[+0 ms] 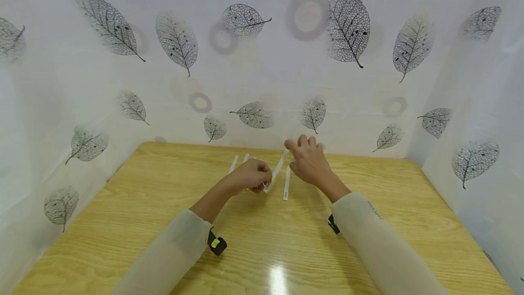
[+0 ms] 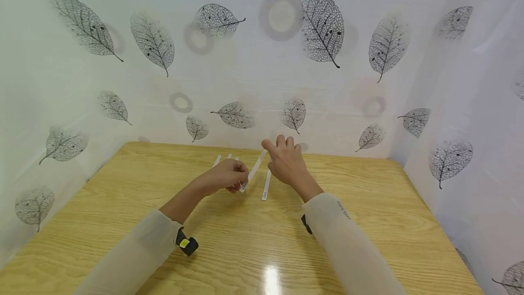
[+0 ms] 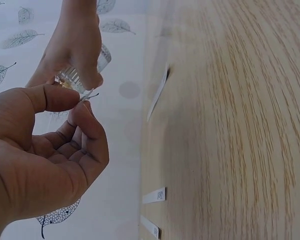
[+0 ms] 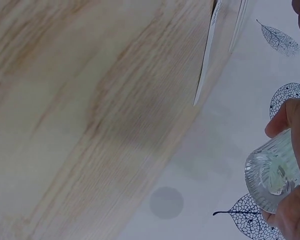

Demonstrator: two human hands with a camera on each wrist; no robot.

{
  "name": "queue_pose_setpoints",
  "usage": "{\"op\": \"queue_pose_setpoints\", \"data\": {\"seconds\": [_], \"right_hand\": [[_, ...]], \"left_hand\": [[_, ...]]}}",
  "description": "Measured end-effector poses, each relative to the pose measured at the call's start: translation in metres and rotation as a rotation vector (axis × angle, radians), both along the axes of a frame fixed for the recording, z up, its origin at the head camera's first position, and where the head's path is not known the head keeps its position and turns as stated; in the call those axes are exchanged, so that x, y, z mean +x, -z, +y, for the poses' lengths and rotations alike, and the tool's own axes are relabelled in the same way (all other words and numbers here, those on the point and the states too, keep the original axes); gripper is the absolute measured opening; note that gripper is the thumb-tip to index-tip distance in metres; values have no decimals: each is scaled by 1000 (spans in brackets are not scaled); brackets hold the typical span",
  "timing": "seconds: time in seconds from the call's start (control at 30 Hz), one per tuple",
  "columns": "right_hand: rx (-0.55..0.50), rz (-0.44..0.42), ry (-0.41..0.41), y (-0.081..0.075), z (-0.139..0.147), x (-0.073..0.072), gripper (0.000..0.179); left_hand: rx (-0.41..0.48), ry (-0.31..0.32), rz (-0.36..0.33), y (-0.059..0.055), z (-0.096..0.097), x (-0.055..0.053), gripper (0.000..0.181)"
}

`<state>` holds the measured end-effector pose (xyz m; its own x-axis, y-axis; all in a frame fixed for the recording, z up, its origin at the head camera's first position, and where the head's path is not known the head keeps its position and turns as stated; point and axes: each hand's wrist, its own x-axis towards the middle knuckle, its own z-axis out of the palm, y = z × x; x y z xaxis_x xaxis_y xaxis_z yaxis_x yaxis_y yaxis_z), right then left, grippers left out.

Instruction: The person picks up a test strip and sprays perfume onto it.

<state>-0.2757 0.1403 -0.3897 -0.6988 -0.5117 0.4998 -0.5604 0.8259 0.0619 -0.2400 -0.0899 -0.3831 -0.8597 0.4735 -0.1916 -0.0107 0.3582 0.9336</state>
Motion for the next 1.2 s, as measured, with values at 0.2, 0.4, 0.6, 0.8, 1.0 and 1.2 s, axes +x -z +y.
{"op": "queue_pose_setpoints", "data": {"seconds": [0.2,0.4,0.6,0.8,1.0,1.2], "right_hand": [[-9,21,1,0,0,1,44],[-4,9,4,0,-1,1,42],[-8,-10,16,0,-2,1,42],[-18,-28,33,1,-3,0,44],[-25,-23,34,2,-3,0,46],[-21,-25,36,2,-3,0,46]], "left_hand": [[1,2,7,-1,-1,1,13],[-4,4,13,-1,-1,2,14],[-5,4,9,-1,-1,1,17],[-12,3,5,0,-1,1,16],[-9,3,-2,-1,-1,0,16],[-18,-9,-3,1,-1,-1,16]]}}
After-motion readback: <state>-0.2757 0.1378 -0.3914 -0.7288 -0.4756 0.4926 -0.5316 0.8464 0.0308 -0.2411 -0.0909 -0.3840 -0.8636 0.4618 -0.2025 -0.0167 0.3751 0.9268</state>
